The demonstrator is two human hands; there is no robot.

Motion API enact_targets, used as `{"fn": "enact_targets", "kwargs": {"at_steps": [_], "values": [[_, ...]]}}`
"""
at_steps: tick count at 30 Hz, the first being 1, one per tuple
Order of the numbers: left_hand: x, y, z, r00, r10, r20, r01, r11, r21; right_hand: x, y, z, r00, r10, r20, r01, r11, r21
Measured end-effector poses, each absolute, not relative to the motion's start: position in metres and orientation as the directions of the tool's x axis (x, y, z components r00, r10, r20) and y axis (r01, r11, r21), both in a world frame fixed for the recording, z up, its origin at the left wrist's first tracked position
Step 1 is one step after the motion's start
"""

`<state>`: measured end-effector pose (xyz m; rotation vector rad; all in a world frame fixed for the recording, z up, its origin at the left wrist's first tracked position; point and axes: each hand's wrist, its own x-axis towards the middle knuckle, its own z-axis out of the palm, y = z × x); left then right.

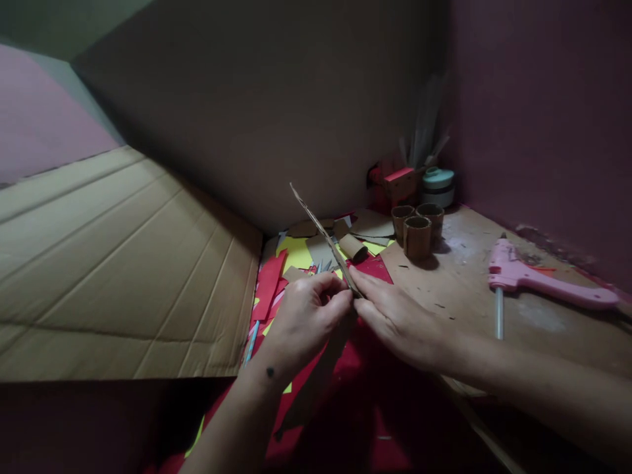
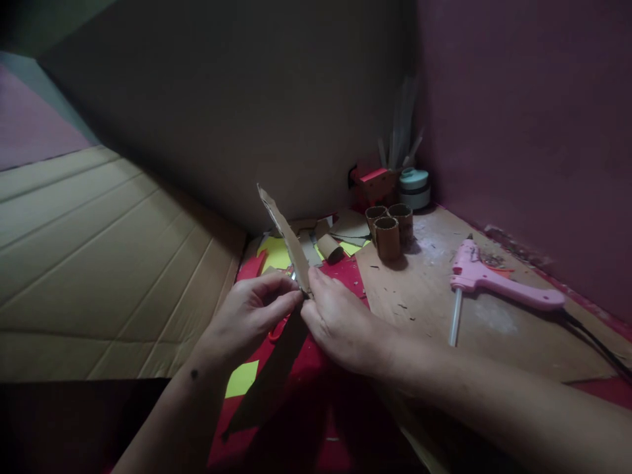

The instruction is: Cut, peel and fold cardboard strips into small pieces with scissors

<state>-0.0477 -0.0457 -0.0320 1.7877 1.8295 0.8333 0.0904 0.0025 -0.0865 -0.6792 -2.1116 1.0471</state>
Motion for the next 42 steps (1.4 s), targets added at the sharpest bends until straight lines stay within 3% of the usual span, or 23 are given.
{"fn": "enact_targets", "kwargs": {"at_steps": [11, 15, 22, 34, 42], "values": [[-0.043, -0.031, -0.036, -0.035, 0.995, 0.094, 0.792, -0.030, 0.610, 0.094, 0.004, -0.085, -0.605, 0.731, 0.316, 0.139, 0.487, -0.862], [-0.046, -0.022, -0.044, -0.038, 0.993, 0.110, 0.728, -0.048, 0.684, 0.095, 0.006, -0.084, -0.613, 0.740, 0.277, 0.130, 0.440, -0.888], [-0.059, -0.014, -0.057, 0.040, 0.999, -0.019, 0.463, -0.002, 0.886, 0.094, 0.016, -0.091, -0.689, 0.699, 0.190, 0.082, 0.335, -0.939], [-0.058, -0.012, -0.061, 0.033, 0.998, -0.053, 0.491, 0.030, 0.871, 0.087, 0.013, -0.094, -0.621, 0.757, 0.203, 0.246, 0.434, -0.866], [-0.063, -0.013, -0.059, 0.059, 0.992, -0.108, 0.489, 0.066, 0.870, 0.085, 0.013, -0.098, -0.641, 0.731, 0.234, 0.185, 0.443, -0.877]]}}
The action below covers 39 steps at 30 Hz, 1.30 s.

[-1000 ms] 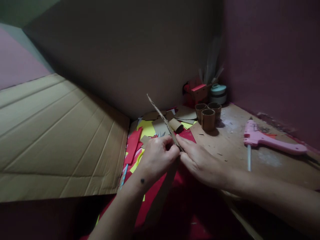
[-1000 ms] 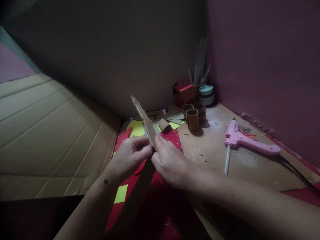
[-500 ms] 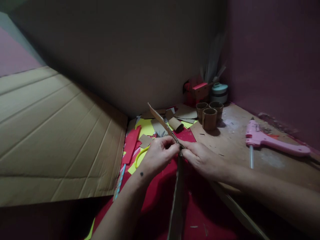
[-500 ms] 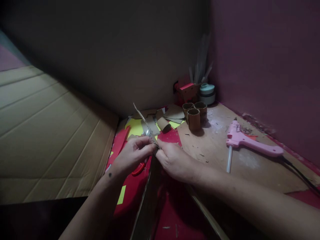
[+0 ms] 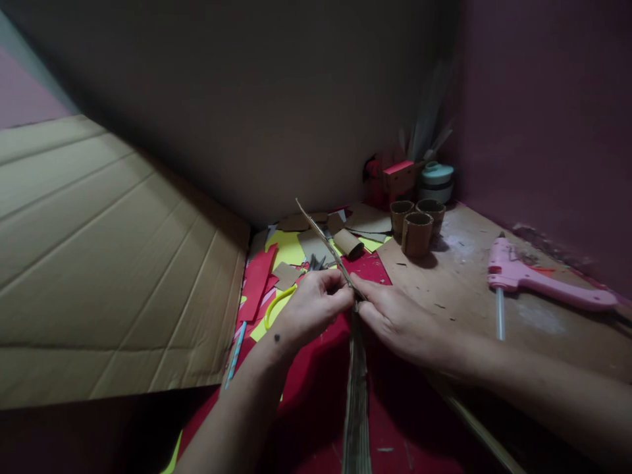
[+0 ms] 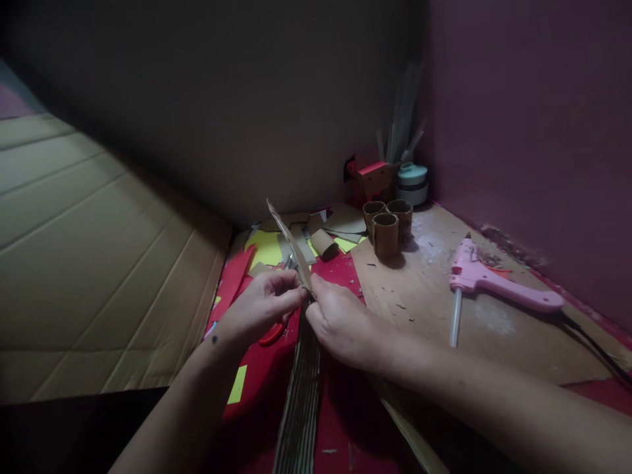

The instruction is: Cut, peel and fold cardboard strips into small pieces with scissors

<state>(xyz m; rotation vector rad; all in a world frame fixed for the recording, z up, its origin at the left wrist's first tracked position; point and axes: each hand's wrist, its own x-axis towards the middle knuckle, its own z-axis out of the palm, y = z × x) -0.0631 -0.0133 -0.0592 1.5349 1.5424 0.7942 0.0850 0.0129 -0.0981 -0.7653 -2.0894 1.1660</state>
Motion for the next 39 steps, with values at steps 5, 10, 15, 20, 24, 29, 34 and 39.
{"fn": "enact_targets", "kwargs": {"at_steps": [5, 10, 15, 20, 24, 29, 34, 39], "values": [[-0.064, -0.015, -0.059, 0.040, 0.992, -0.119, 0.479, 0.086, 0.874, 0.084, 0.013, -0.098, -0.634, 0.749, 0.190, 0.206, 0.401, -0.893], [-0.063, -0.018, -0.059, 0.021, 0.990, -0.136, 0.484, 0.109, 0.868, 0.084, 0.012, -0.098, -0.655, 0.738, 0.162, 0.230, 0.399, -0.888], [-0.061, -0.018, -0.061, -0.005, 0.988, -0.157, 0.457, 0.142, 0.878, 0.083, 0.010, -0.100, -0.627, 0.750, 0.209, 0.260, 0.455, -0.852], [-0.055, -0.016, -0.067, -0.069, 0.992, -0.107, 0.433, 0.126, 0.892, 0.079, 0.003, -0.098, -0.592, 0.795, 0.128, 0.430, 0.446, -0.785], [-0.049, -0.016, -0.069, -0.121, 0.993, 0.006, 0.399, 0.043, 0.916, 0.079, 0.000, -0.098, -0.575, 0.808, 0.129, 0.482, 0.462, -0.745], [-0.055, -0.014, -0.068, -0.071, 0.995, -0.072, 0.262, 0.088, 0.961, 0.083, 0.006, -0.096, -0.647, 0.744, 0.165, 0.314, 0.457, -0.832], [-0.067, -0.009, -0.067, 0.002, 0.988, -0.157, 0.225, 0.152, 0.962, 0.086, 0.012, -0.096, -0.689, 0.708, 0.153, 0.210, 0.398, -0.893], [-0.071, -0.007, -0.071, 0.051, 0.980, -0.194, 0.217, 0.179, 0.960, 0.086, 0.015, -0.101, -0.682, 0.713, 0.163, 0.207, 0.401, -0.892]]}}
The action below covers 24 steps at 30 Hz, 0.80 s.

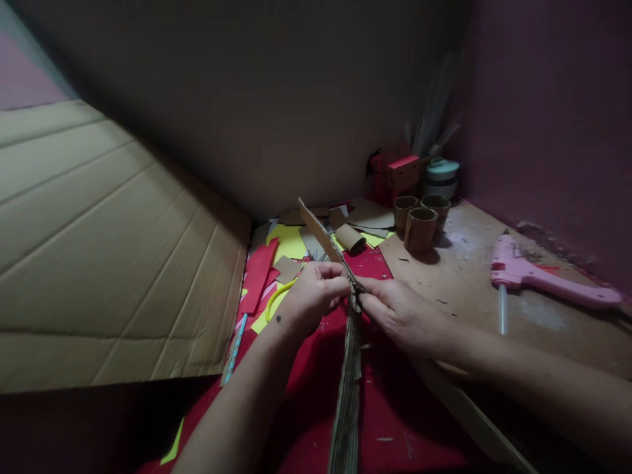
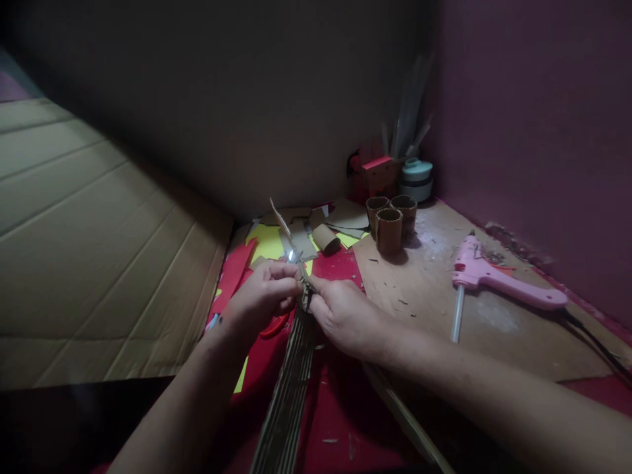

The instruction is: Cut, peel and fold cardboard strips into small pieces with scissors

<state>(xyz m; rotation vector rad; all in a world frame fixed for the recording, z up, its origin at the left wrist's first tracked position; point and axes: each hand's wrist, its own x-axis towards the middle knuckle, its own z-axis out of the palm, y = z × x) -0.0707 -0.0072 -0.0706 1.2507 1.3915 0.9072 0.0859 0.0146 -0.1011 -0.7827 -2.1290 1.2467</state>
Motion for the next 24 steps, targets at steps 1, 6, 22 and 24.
{"fn": "enact_targets", "kwargs": {"at_steps": [1, 6, 22, 24], "values": [[-0.071, -0.007, -0.071, 0.055, 0.978, -0.200, 0.220, 0.183, 0.958, 0.086, 0.015, -0.102, -0.683, 0.713, 0.160, 0.214, 0.405, -0.889], [-0.070, -0.011, -0.066, 0.068, 0.978, -0.196, 0.334, 0.163, 0.928, 0.088, 0.015, -0.101, -0.682, 0.715, 0.152, 0.255, 0.427, -0.867], [-0.070, -0.008, -0.072, 0.018, 0.977, -0.211, 0.336, 0.193, 0.922, 0.088, 0.016, -0.098, -0.746, 0.663, 0.061, 0.215, 0.327, -0.920], [-0.074, -0.006, -0.073, 0.045, 0.970, -0.238, 0.327, 0.211, 0.921, 0.088, 0.018, -0.097, -0.750, 0.661, 0.014, 0.192, 0.238, -0.952]]}}
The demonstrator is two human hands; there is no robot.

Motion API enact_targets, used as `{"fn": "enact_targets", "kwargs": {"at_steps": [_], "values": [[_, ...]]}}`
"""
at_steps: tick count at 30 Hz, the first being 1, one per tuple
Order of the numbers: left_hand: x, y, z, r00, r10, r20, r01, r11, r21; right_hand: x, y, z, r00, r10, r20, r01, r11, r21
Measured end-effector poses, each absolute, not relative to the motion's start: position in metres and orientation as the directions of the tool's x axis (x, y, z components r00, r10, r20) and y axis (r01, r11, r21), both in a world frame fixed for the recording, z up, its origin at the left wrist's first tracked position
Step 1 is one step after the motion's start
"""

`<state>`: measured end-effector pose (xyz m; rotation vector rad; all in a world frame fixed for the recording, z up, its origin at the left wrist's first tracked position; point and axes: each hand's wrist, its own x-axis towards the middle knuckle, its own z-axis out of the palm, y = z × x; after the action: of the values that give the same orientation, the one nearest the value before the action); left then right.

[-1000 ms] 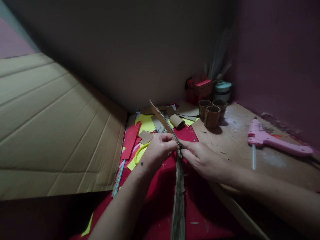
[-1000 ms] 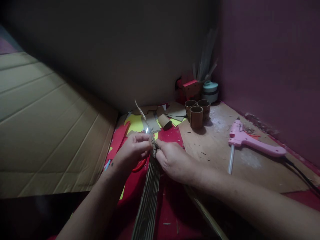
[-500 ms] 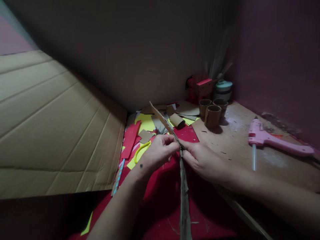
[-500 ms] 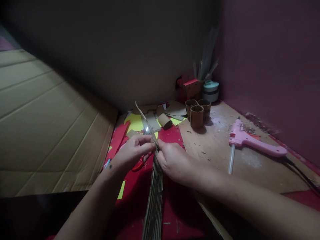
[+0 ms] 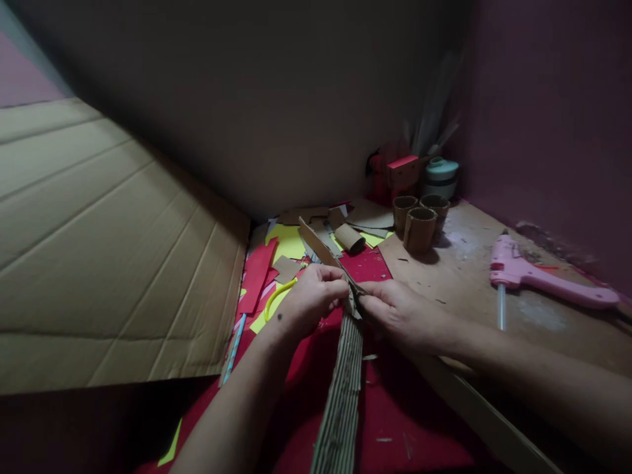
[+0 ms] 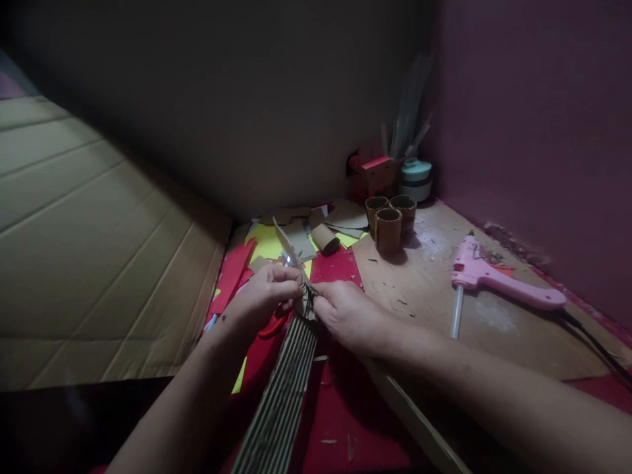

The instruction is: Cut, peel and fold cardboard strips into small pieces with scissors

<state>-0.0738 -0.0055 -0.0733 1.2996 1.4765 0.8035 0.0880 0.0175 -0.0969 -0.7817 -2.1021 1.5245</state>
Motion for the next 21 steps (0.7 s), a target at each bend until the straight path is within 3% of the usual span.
{"fn": "enact_targets", "kwargs": {"at_steps": [5, 11, 17, 21], "values": [[-0.076, -0.001, -0.079, 0.085, 0.962, -0.261, 0.307, 0.224, 0.925, 0.086, 0.021, -0.101, -0.752, 0.656, -0.062, 0.192, 0.129, -0.973], [-0.074, -0.003, -0.082, 0.139, 0.969, -0.203, 0.241, 0.165, 0.956, 0.086, 0.027, -0.110, -0.767, 0.616, -0.178, 0.111, -0.145, -0.983], [-0.081, -0.002, -0.087, 0.110, 0.991, -0.083, 0.205, 0.059, 0.977, 0.089, 0.032, -0.108, -0.735, 0.670, -0.103, 0.022, -0.129, -0.991], [-0.099, -0.002, -0.088, 0.083, 0.996, 0.038, 0.383, -0.067, 0.921, 0.098, 0.040, -0.102, -0.694, 0.709, -0.127, 0.056, -0.123, -0.991]]}}
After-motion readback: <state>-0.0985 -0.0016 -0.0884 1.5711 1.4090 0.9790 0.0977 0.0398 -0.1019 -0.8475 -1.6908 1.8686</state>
